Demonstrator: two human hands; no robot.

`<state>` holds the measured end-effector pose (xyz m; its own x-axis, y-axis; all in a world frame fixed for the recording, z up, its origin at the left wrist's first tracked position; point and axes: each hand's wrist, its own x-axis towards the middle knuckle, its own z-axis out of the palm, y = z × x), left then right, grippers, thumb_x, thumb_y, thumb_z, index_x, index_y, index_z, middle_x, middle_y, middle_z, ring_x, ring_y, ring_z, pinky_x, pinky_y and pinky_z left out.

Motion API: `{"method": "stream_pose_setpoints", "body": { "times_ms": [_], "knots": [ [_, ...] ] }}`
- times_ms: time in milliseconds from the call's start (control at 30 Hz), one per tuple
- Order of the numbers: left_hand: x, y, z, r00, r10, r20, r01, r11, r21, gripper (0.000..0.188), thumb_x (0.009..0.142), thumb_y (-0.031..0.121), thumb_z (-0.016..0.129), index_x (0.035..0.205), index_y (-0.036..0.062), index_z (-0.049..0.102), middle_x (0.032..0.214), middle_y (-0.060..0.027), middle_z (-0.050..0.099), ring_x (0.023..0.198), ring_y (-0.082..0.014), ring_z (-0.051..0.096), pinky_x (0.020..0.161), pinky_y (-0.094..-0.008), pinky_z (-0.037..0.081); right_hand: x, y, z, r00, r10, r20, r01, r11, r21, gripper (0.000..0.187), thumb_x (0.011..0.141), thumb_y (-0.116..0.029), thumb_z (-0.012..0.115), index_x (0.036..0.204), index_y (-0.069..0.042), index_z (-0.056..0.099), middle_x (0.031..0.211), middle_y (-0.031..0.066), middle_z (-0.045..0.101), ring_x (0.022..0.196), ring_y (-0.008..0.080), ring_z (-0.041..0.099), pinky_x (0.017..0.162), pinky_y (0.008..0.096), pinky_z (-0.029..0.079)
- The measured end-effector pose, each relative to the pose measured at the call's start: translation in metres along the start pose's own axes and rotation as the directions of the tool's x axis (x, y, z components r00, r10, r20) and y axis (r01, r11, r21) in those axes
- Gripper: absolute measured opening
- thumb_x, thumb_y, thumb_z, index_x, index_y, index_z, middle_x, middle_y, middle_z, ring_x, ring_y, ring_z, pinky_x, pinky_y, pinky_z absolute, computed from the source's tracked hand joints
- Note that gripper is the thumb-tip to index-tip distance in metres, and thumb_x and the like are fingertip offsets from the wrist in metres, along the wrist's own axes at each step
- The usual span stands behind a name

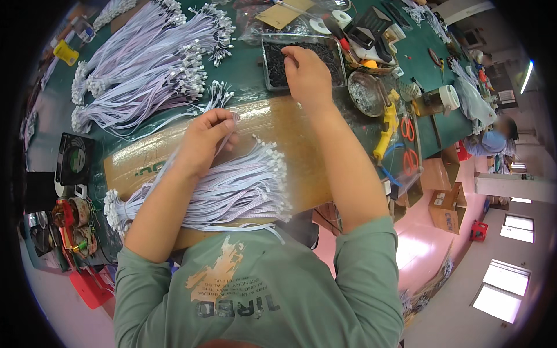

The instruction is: The person assembles wiring harnesses by hand, attaching small black connectors to the ends of bundles of white wires.

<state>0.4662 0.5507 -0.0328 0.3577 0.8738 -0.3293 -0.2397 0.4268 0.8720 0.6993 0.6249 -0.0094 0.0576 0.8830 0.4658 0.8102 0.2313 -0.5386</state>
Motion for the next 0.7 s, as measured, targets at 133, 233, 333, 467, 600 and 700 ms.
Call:
{"method": "stream_pose_setpoints", "body": {
  "times_ms": [133, 233, 333, 467, 600, 700],
  "knots": [
    [0.002, -0.003, -0.002, 1.0, -0.005, -0.006, 0.005, 0.999, -0.052, 0.017, 0.093, 0.01, 0.06, 0.106, 0.0002, 0.062, 0.087, -0.003, 0.063, 0.071, -0.0096, 0.06, 0.062, -0.0227, 0.048, 0.0, 0.0, -0.002, 1.0, 0.021, -0.022, -0.02, 0.999, 0.029, 0.022, 0.09, -0.016, 0.061, 0.109, -0.007, 0.067, 0.098, 0.0108, 0.069, 0.088, 0.0243, 0.066, 0.079, 0.0349, 0.051],
    [0.005, -0.007, -0.005, 1.0, 0.003, 0.006, -0.003, 0.996, -0.094, 0.017, 0.092, 0.01, 0.06, 0.106, -0.0001, 0.062, 0.087, -0.0032, 0.063, 0.071, -0.0101, 0.06, 0.062, -0.0229, 0.048, -0.014, -0.026, -0.007, 0.967, 0.215, 0.135, -0.251, 0.89, 0.38, 0.023, 0.09, -0.014, 0.064, 0.111, -0.004, 0.066, 0.094, 0.006, 0.067, 0.081, 0.0151, 0.063, 0.074, 0.0291, 0.05],
    [0.004, -0.007, -0.005, 0.999, 0.044, -0.003, -0.044, 0.995, -0.087, 0.016, 0.092, 0.009, 0.06, 0.106, -0.0003, 0.062, 0.087, -0.003, 0.063, 0.072, -0.0102, 0.06, 0.063, -0.023, 0.048, -0.033, -0.054, -0.009, 0.891, 0.155, 0.427, -0.417, 0.654, 0.631, 0.027, 0.09, -0.008, 0.065, 0.116, -0.002, 0.063, 0.088, -0.001, 0.062, 0.075, 0.0063, 0.056, 0.064, 0.0211, 0.045],
    [0.003, -0.006, -0.003, 0.997, 0.073, -0.016, -0.074, 0.994, -0.075, 0.015, 0.093, 0.009, 0.059, 0.105, -0.0006, 0.062, 0.087, -0.0032, 0.063, 0.072, -0.0101, 0.059, 0.064, -0.0231, 0.047, -0.044, -0.064, -0.007, 0.866, 0.133, 0.483, -0.461, 0.588, 0.665, 0.027, 0.089, -0.007, 0.065, 0.115, -0.001, 0.062, 0.088, -0.0008, 0.061, 0.075, 0.0057, 0.055, 0.065, 0.02, 0.043],
    [0.003, -0.006, -0.004, 0.996, 0.088, 0.0, -0.088, 0.994, -0.065, 0.015, 0.093, 0.008, 0.059, 0.105, -0.0008, 0.062, 0.087, -0.0035, 0.063, 0.073, -0.0099, 0.059, 0.064, -0.023, 0.047, -0.045, -0.064, -0.007, 0.884, 0.118, 0.452, -0.413, 0.649, 0.639, 0.027, 0.088, -0.006, 0.067, 0.114, -0.001, 0.063, 0.089, -0.0011, 0.061, 0.077, 0.0055, 0.055, 0.067, 0.0201, 0.044],
    [0.003, -0.007, -0.003, 0.996, 0.089, 0.006, -0.089, 0.993, -0.075, 0.015, 0.093, 0.008, 0.059, 0.105, -0.0011, 0.062, 0.087, -0.0035, 0.063, 0.073, -0.0099, 0.059, 0.064, -0.0229, 0.047, -0.046, -0.063, -0.008, 0.878, 0.115, 0.465, -0.417, 0.663, 0.622, 0.027, 0.088, -0.005, 0.067, 0.114, -0.001, 0.063, 0.09, -0.0009, 0.062, 0.078, 0.0055, 0.055, 0.069, 0.0203, 0.045]
  ]
}}
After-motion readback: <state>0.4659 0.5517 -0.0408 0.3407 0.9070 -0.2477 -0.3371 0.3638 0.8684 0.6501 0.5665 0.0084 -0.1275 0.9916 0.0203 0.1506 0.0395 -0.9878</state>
